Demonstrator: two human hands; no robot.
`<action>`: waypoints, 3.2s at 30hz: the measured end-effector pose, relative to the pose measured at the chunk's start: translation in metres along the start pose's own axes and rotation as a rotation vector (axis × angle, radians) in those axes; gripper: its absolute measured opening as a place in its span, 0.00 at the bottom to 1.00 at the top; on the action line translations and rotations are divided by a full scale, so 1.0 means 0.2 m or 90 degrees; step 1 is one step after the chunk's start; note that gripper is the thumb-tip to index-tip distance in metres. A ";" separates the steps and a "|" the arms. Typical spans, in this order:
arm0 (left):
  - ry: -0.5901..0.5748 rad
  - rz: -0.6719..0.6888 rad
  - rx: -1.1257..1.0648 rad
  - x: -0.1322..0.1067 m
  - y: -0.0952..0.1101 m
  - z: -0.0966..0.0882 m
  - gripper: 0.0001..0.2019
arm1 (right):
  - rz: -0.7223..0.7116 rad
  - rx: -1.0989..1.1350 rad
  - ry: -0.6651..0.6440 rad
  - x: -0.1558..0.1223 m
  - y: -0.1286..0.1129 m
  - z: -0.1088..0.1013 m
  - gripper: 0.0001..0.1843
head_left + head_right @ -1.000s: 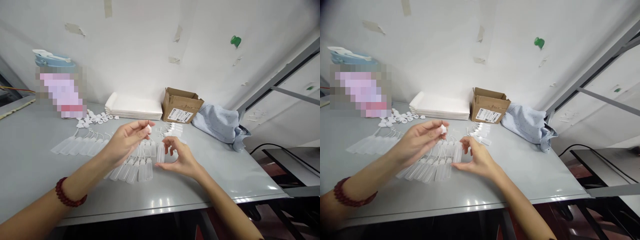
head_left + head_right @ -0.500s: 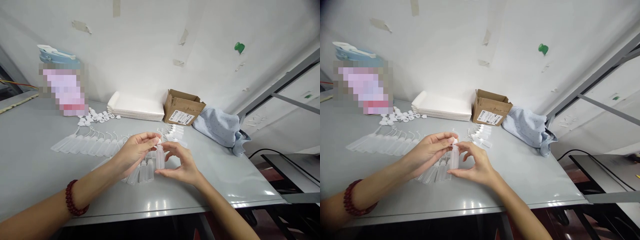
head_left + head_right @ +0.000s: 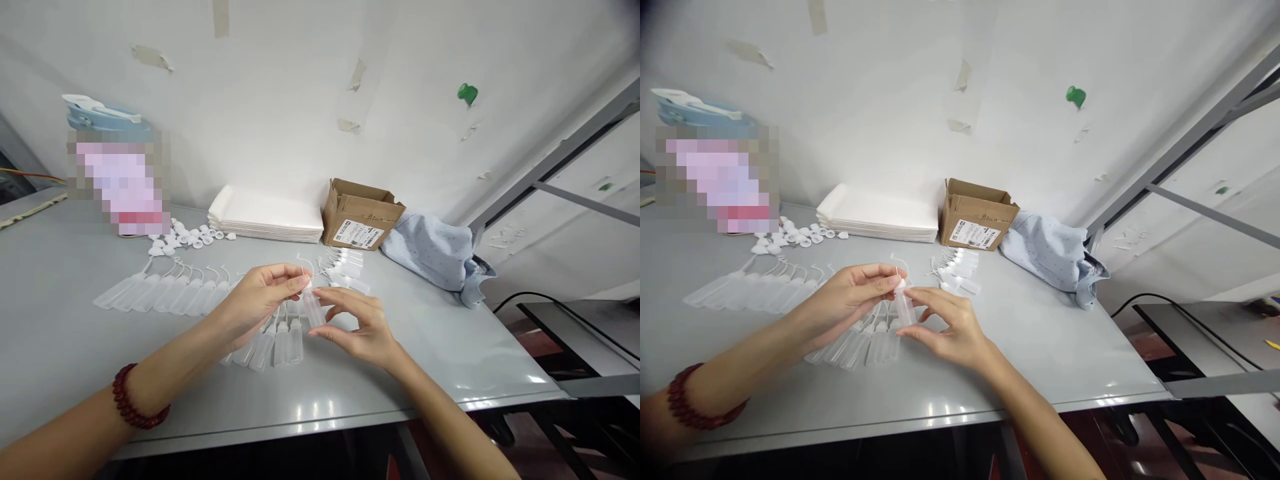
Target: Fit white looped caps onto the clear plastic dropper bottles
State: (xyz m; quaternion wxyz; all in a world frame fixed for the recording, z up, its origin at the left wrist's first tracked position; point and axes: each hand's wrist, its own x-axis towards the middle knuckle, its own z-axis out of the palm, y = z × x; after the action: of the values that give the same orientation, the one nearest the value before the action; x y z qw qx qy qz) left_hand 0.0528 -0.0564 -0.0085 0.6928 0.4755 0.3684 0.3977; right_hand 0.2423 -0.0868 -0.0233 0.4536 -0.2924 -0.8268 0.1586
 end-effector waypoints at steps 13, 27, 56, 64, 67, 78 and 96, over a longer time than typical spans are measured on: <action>0.005 0.080 -0.058 0.02 0.00 -0.03 0.06 | -0.134 -0.218 0.094 -0.03 0.08 0.06 0.33; -0.022 0.138 0.072 0.00 0.03 -0.04 0.16 | 0.475 0.639 -0.051 0.03 0.03 0.01 0.12; -0.038 0.166 0.374 -0.01 0.04 -0.03 0.09 | 0.280 0.108 0.026 0.01 0.05 0.00 0.11; -0.018 0.217 0.405 -0.02 0.01 -0.01 0.10 | 0.452 0.369 -0.019 0.04 0.06 -0.02 0.16; -0.035 0.116 0.361 -0.02 0.03 -0.02 0.13 | 0.374 0.262 0.001 0.03 0.06 -0.02 0.15; -0.038 0.375 0.559 -0.02 -0.05 -0.01 0.10 | 0.467 0.336 -0.004 0.04 0.05 -0.01 0.17; -0.068 0.079 0.327 -0.02 0.01 0.00 0.11 | 0.233 0.012 -0.035 0.01 0.06 -0.02 0.10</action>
State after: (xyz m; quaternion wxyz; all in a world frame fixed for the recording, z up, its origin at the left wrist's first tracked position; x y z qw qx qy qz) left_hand 0.0513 -0.0599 -0.0067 0.5420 0.6776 0.3908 0.3071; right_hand 0.2481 -0.0767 -0.0264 0.3970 -0.4291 -0.7706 0.2538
